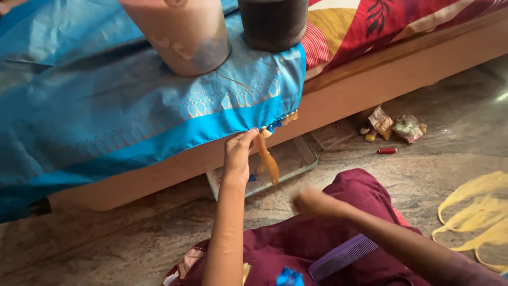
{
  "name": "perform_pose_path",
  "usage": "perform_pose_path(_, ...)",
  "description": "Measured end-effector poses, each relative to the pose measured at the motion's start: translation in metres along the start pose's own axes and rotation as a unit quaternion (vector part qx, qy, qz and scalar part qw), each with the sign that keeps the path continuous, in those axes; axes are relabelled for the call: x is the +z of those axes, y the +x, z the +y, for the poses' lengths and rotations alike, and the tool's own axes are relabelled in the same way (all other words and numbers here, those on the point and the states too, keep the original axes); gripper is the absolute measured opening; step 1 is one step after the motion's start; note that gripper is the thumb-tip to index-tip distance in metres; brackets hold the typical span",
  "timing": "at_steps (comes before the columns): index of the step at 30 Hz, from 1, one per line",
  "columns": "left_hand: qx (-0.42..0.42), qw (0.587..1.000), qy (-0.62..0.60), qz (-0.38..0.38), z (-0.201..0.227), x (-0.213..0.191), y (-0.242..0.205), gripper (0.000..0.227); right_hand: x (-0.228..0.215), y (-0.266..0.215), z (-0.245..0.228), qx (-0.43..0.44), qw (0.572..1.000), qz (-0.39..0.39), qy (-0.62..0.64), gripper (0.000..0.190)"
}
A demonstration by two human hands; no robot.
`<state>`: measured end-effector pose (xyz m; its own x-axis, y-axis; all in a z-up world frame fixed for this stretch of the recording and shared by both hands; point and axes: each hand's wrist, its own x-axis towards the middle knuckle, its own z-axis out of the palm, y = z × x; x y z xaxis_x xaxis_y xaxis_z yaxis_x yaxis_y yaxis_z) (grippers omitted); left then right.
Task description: Preparing and trimming silk tassels using a comb and scissors.
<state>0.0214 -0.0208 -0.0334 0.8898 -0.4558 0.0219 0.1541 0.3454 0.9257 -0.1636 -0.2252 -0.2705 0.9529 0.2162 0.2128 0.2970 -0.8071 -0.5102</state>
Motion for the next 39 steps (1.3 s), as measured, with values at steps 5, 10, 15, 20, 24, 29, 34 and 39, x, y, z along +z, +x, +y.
perform_pose_path(5, -0.022, 0.999, -0.030, -0.014, 0.001, 0.000, 0.003, 0.021, -0.007, -0.088, -0.060, 0.038, 0.856, -0.502, -0.117, 0.022)
perform_pose_path(10, -0.056, 0.998, -0.021, -0.007, 0.011, 0.005, -0.002, 0.024, -0.035, -0.058, -0.042, 0.024, 0.938, -0.302, -0.169, 0.018)
perform_pose_path(15, -0.082, 0.996, -0.021, -0.029, 0.022, 0.000, 0.002, 0.024, -0.209, 0.062, -0.149, -0.003, 0.985, 0.010, -0.172, 0.029)
perform_pose_path(20, -0.119, 0.992, -0.019, -0.031, 0.018, -0.004, 0.011, 0.025, -0.269, 0.101, -0.201, -0.177, 0.926, 0.198, -0.267, 0.032)
perform_pose_path(24, -0.093, 0.995, -0.042, -0.014, 0.005, -0.009, 0.018, 0.026, -0.251, 0.104, -0.189, -0.100, 0.927, 0.219, -0.286, 0.038)
perform_pose_path(29, -0.117, 0.993, -0.024, -0.013, 0.017, -0.002, 0.014, 0.023, -0.239, 0.096, -0.187, -0.098, 0.948, 0.162, -0.255, 0.046)
perform_pose_path(34, -0.100, 0.994, -0.036, -0.020, 0.012, -0.003, 0.015, 0.026, -0.249, 0.111, -0.197, -0.065, 0.933, 0.247, -0.254, 0.033)
perform_pose_path(39, -0.102, 0.994, -0.032, -0.009, 0.008, -0.009, 0.023, 0.023, -0.236, 0.108, -0.174, -0.107, 0.941, 0.203, -0.247, 0.037)
